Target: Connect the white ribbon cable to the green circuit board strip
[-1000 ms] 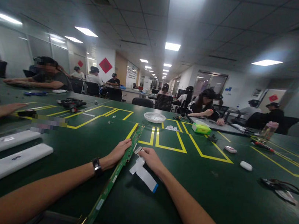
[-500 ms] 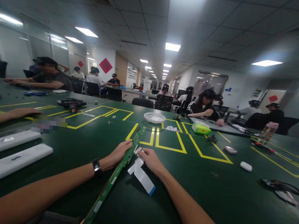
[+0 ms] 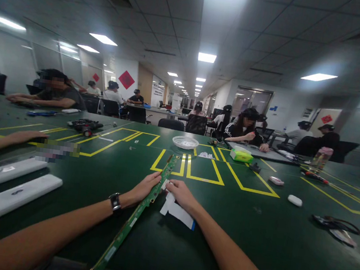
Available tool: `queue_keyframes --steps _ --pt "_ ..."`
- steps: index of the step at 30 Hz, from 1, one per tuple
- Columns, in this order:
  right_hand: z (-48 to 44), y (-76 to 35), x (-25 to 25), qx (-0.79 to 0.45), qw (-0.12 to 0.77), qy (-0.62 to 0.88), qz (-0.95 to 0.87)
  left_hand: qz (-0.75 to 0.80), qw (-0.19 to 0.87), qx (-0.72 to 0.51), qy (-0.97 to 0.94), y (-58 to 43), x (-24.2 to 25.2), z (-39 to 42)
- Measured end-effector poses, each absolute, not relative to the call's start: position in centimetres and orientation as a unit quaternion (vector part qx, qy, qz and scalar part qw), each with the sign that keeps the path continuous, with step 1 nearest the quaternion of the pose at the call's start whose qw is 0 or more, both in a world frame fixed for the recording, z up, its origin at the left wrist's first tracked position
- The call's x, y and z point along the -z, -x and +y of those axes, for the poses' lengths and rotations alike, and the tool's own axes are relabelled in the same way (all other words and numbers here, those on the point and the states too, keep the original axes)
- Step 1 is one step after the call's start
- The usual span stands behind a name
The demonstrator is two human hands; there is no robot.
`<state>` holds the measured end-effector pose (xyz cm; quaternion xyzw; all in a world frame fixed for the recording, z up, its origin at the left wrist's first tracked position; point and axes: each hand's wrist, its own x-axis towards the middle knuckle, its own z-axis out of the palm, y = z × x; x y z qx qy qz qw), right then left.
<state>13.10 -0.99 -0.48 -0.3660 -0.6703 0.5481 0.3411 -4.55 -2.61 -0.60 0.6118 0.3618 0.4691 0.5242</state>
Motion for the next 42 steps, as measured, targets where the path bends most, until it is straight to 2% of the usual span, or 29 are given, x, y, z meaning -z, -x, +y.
queue_keyframes --steps 10,14,16,20,24,27,32,35,39,42 --pt "-1.2 -14.0 0.0 -0.531 0.306 0.342 -0.712 0.376 0.546 -0.419 -0.62 4.1 0.0 -4.2" --pt "-1.0 -14.3 -0.2 -0.483 0.301 0.339 -0.749 0.364 0.563 -0.406 -0.621 4.3 -0.4 -3.7" --pt "-0.7 -14.7 -0.4 -0.417 0.302 0.376 -0.77 0.369 0.534 -0.415 -0.638 4.6 -0.5 -3.1" --pt "0.2 -16.9 -0.9 -0.196 0.3 0.514 -0.78 0.427 0.386 -0.448 -0.684 5.3 -0.2 -1.9" --pt "1.1 -20.0 -0.8 -0.02 0.204 0.656 -0.727 0.437 0.299 -0.441 -0.725 5.8 -0.1 -1.6" --pt "1.7 -21.4 -0.5 0.043 0.162 0.697 -0.697 0.416 0.274 -0.43 -0.753 5.6 -0.5 -2.2" --pt "1.9 -21.4 0.1 0.042 0.131 0.692 -0.708 0.386 0.23 -0.419 -0.789 4.9 -2.5 -4.3" --pt "1.8 -21.2 0.2 0.037 0.133 0.69 -0.71 0.348 0.191 -0.459 -0.795 4.5 -4.9 -6.1" --pt "1.8 -21.4 0.2 0.033 0.139 0.685 -0.715 0.212 0.139 -0.551 -0.795 4.3 -8.6 -9.3" --pt "1.9 -21.5 0.2 0.03 0.143 0.685 -0.714 0.097 0.092 -0.582 -0.802 5.3 -9.6 -12.7"
